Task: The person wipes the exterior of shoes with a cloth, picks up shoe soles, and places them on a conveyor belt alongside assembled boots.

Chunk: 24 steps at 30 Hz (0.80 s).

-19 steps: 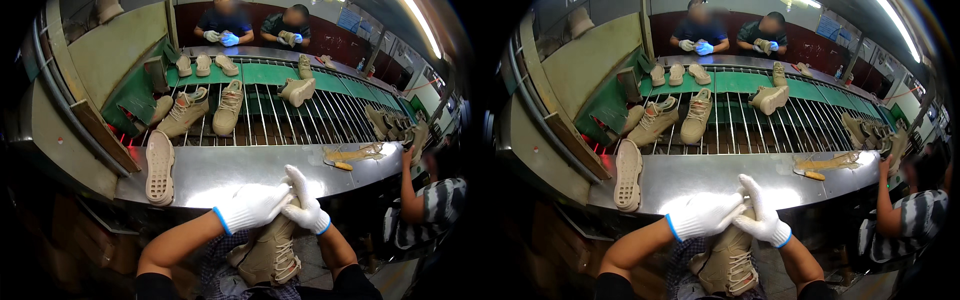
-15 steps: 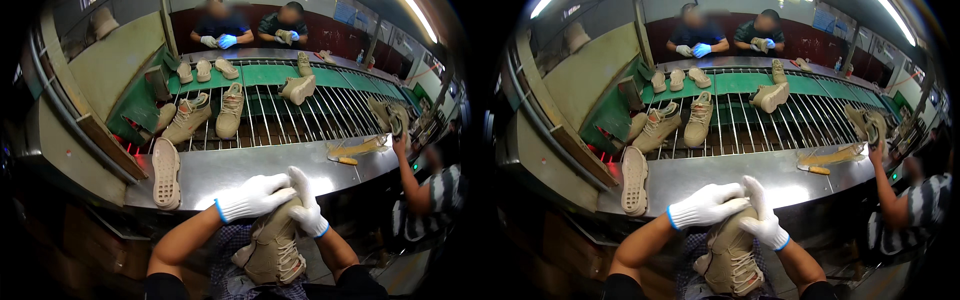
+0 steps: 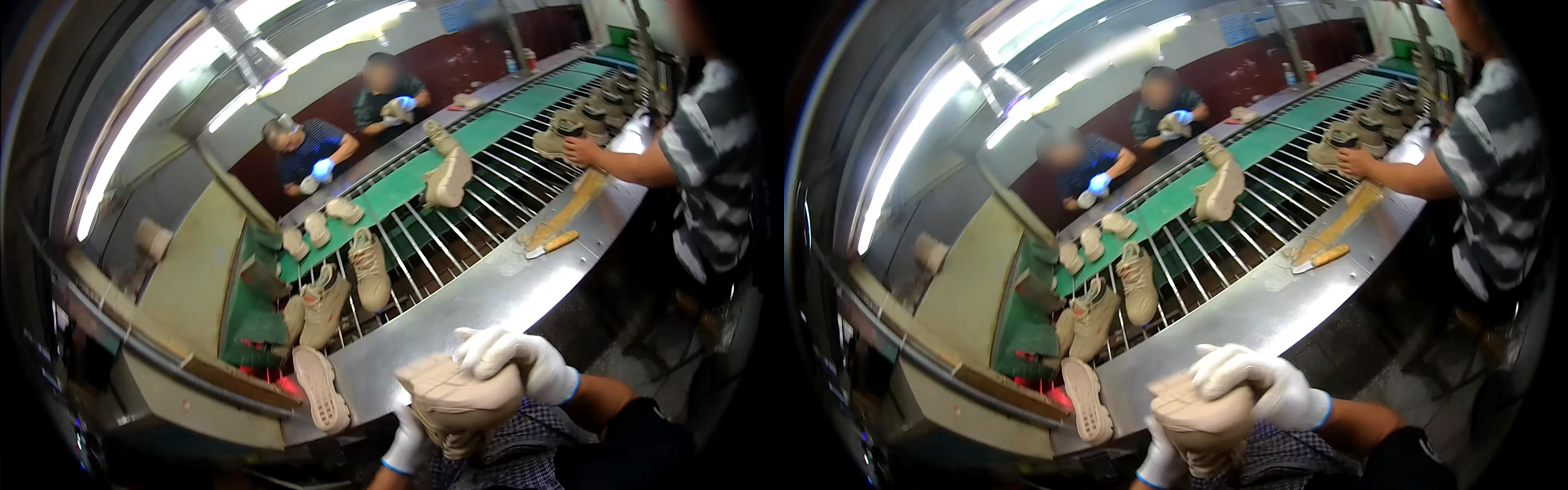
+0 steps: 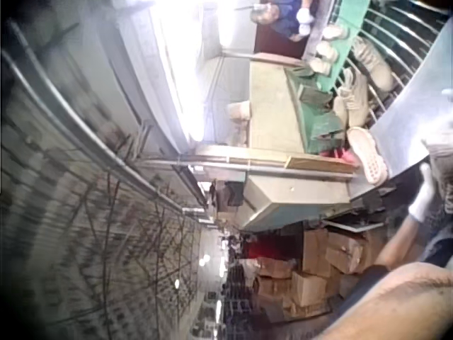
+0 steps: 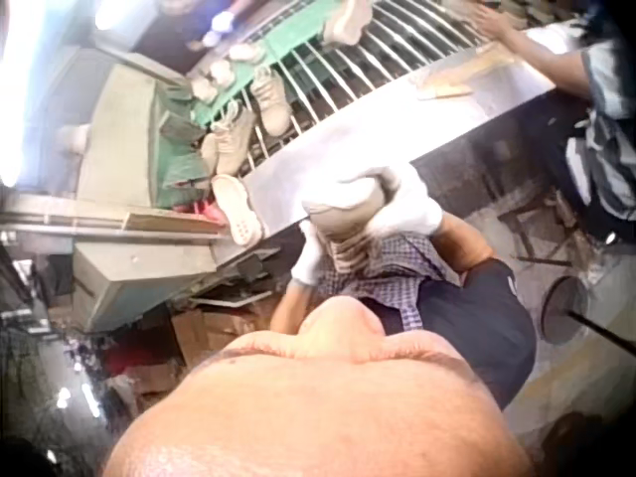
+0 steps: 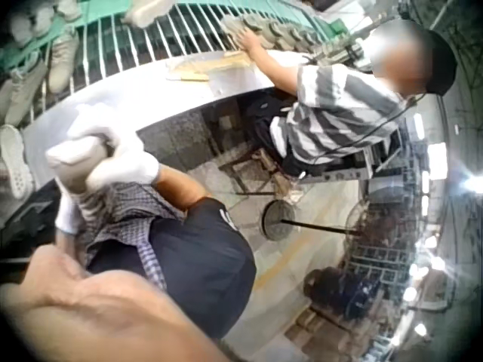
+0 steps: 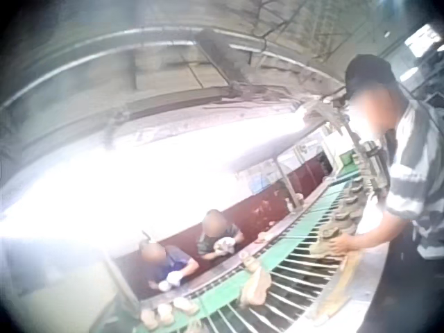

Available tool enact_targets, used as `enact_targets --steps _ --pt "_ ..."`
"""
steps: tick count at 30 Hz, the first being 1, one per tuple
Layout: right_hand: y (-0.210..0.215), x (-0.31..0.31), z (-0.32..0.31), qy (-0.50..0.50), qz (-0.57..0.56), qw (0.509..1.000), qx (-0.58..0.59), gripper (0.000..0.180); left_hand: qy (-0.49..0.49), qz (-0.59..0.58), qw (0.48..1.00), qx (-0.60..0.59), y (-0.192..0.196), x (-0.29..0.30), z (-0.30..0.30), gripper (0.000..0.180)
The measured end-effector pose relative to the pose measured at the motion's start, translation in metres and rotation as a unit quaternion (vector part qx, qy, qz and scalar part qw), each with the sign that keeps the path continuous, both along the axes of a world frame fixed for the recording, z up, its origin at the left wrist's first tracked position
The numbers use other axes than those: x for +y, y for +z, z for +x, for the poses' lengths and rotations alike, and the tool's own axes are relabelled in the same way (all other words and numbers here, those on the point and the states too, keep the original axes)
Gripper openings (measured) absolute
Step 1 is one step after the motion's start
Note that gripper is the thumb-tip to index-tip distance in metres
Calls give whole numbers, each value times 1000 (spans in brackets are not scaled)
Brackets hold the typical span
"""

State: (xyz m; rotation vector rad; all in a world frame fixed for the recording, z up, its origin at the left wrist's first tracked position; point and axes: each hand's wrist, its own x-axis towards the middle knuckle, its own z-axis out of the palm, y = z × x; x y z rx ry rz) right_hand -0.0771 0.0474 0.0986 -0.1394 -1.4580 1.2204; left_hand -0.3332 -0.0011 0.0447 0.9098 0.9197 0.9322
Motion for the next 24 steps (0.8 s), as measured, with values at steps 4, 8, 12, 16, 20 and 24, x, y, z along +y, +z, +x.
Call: enact_targets --steps 4,8,12,16,20,24 --pt "-45 -38 18 112 -334 936 -3 97 134 184 972 65 -10 66 -48 65" --pt "-134 -68 9 115 -392 890 -203 122 119 244 962 -9 -24 110 -4 64" --pt "-216 -120 11 0 -356 861 -364 126 -56 153 985 -59 -88 97 38 45" --pt "-127 -75 6 -103 -273 886 -361 123 -7 267 949 166 -91 94 28 27" --pt "-64 -62 5 -160 -38 887 -431 107 -58 430 847 308 -13 5 19 53" --pt "-66 -109 3 -120 68 909 -393 68 -123 434 860 240 -11 -66 -3 75"
